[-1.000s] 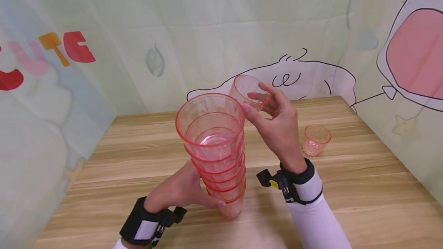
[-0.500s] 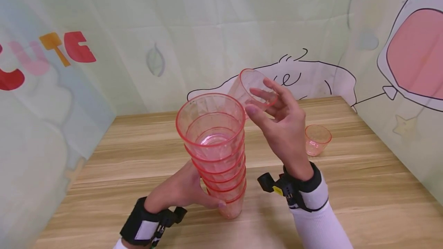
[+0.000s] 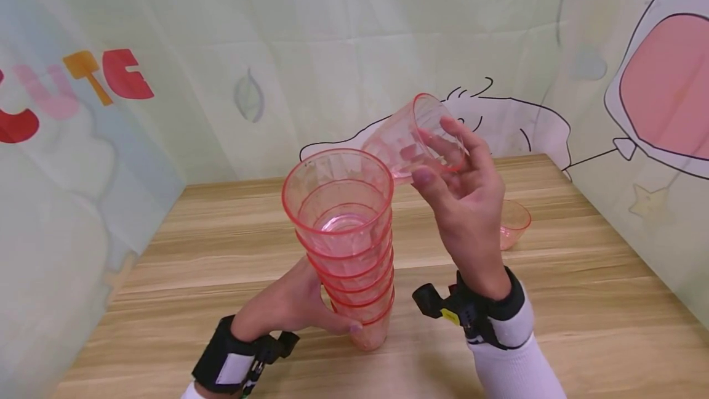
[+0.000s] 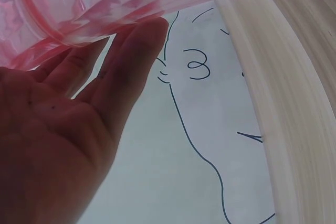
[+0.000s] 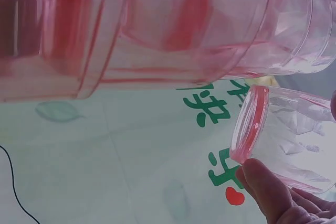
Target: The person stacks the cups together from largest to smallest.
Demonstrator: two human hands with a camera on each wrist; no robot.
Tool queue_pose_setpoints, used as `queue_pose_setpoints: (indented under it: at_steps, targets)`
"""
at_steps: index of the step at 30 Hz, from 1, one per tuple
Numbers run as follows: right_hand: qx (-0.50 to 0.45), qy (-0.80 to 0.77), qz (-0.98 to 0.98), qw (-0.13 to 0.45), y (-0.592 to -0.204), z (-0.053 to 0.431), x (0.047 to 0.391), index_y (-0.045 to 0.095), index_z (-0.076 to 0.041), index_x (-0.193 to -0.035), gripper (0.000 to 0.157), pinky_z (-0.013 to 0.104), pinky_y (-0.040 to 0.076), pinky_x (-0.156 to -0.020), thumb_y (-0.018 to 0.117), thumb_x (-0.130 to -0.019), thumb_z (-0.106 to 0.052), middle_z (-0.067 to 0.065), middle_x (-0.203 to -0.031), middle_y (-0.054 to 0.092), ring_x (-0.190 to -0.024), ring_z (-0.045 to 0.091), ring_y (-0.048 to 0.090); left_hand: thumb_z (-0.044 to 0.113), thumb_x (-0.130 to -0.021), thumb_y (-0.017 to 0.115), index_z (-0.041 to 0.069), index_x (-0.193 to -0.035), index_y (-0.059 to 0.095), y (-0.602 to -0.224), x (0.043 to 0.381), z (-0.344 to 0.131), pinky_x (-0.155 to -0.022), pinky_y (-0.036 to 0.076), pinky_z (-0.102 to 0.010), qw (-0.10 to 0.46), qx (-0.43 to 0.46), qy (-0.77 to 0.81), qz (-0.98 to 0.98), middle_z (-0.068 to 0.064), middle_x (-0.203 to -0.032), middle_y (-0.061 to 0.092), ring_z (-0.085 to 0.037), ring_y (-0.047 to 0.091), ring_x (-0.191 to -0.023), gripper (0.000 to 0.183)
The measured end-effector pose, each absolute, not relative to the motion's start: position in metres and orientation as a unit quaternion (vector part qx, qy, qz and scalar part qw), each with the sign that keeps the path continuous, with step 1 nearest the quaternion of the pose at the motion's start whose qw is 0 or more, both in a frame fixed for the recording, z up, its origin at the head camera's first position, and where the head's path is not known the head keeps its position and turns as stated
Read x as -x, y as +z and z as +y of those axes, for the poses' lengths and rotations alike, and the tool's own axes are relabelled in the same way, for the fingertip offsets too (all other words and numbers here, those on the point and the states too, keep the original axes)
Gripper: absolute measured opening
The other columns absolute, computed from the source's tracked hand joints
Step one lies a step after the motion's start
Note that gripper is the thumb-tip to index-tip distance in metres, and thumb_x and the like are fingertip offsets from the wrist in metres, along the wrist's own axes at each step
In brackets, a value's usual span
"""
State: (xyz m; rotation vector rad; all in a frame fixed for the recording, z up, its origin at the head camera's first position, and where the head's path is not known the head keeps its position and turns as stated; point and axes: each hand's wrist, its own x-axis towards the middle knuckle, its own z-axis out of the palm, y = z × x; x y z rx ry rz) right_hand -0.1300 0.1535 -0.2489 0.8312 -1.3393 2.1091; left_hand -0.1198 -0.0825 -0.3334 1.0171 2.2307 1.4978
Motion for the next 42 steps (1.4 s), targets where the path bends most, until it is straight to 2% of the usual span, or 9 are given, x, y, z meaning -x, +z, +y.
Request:
queue_pose_setpoints:
  at_steps: [3,22,30,42]
  targets:
    - [-0.318,0.788,-0.466,0.247,-0.248,0.153,0.129,0.049,0.003,-0.138,0.056,0.043,0.055,-0.089,0.076,-0.091,-0.01,0.028,-0.132,0.059,-0.118,0.038,0.063,0.03,-0.073,0.092,0.031,-0.13,0.054,-0.333,0.12,-0.082,-0.099,0.049,-0.036,0.137,-0.348,0.519,0.769,0.012,-0.123,0.065,-0.012,0.06,-0.113,0.069]
    - [-0.342,0.857,-0.314,0.224,-0.24,0.147,0.12,0.035,0.006,-0.142,0.078,0.052,0.051,-0.091,0.082,-0.084,-0.016,0.033,-0.136,0.051,-0.117,0.045,0.06,0.028,-0.074,0.091,0.031,-0.131,0.054,-0.333,0.121,-0.082,-0.099,0.049,-0.036,0.131,-0.357,0.513,0.77,0.012,-0.123,0.065,-0.012,0.06,-0.113,0.068]
    - [-0.34,0.872,-0.282,0.213,-0.239,0.145,0.116,0.032,0.003,-0.144,0.083,0.056,0.05,-0.087,0.084,-0.083,-0.019,0.037,-0.141,0.041,-0.114,0.05,0.061,0.029,-0.074,0.092,0.032,-0.132,0.053,-0.333,0.121,-0.081,-0.099,0.049,-0.037,0.134,-0.355,0.511,0.772,0.013,-0.124,0.065,-0.011,0.06,-0.114,0.07]
    - [-0.323,0.897,-0.247,0.174,-0.237,0.15,0.111,0.037,0.002,-0.144,0.083,0.057,0.053,-0.081,0.085,-0.081,-0.02,0.037,-0.15,0.032,-0.11,0.051,0.062,0.028,-0.074,0.091,0.032,-0.131,0.053,-0.333,0.122,-0.082,-0.098,0.05,-0.037,0.135,-0.357,0.507,0.773,0.013,-0.122,0.065,-0.011,0.06,-0.113,0.068]
